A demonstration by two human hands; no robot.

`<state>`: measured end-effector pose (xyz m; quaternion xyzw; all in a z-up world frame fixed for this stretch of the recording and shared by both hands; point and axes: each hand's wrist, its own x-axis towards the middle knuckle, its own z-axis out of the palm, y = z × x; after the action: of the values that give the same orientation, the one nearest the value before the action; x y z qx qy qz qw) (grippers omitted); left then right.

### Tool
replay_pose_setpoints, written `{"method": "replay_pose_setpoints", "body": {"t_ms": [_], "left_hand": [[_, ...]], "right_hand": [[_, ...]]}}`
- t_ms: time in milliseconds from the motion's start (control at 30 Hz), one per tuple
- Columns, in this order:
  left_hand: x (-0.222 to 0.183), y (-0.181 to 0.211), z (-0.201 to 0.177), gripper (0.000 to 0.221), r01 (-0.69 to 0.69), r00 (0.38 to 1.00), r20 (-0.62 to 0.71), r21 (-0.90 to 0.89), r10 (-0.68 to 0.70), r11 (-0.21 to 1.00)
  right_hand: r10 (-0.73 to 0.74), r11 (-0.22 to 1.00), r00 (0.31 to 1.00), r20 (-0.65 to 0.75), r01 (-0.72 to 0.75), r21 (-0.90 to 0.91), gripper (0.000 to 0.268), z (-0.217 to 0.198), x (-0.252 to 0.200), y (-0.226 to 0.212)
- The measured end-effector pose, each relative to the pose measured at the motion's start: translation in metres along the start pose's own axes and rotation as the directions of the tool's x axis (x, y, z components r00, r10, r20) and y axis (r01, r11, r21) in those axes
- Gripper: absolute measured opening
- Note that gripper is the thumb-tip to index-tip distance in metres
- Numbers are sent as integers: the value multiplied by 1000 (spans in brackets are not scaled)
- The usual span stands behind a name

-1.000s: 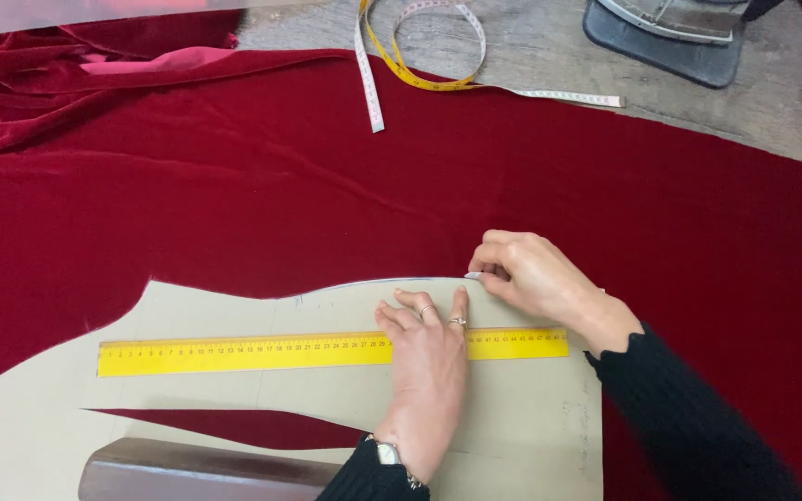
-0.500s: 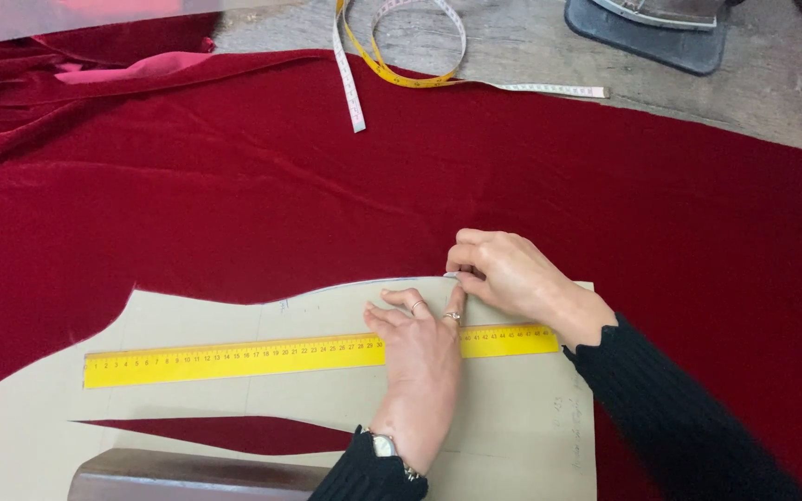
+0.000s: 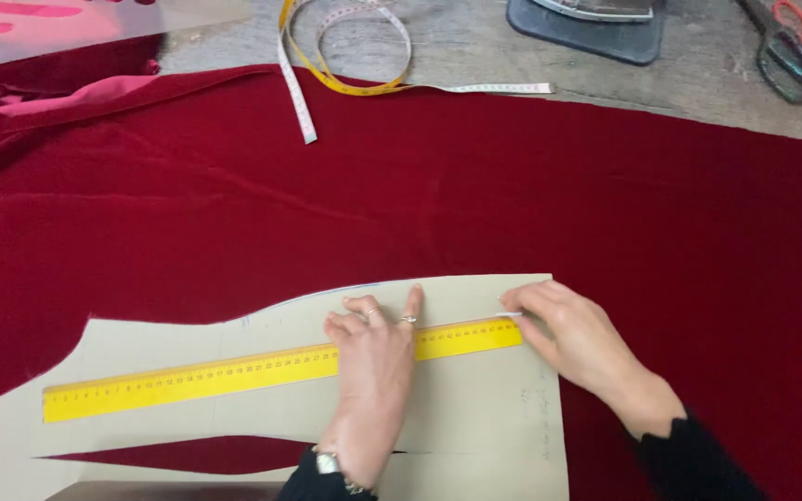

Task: Tracing a paper pattern onto red velvet fabric using tailor's chalk, a ruler, and a pattern weight.

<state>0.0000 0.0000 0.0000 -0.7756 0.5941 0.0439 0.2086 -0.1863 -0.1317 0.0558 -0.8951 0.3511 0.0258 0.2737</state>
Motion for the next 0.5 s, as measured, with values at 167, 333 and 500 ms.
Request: {"method": "replay_pose_setpoints", "body": {"t_ms": [167, 333, 500], "left_hand": [[-9, 3, 5, 55, -5, 962, -274, -69, -14, 998], [-7, 44, -11, 50, -164, 919, -378, -95, 116, 982], [-1, 62, -9, 52, -134, 942, -321, -87, 100, 987]], "right_hand": [[61, 998, 998, 9, -61, -6, 12, 7, -11, 7], [49, 998, 998, -32, -47, 50, 13, 7, -11, 11], [68, 997, 998, 3, -69, 46, 15, 1, -6, 11]]}}
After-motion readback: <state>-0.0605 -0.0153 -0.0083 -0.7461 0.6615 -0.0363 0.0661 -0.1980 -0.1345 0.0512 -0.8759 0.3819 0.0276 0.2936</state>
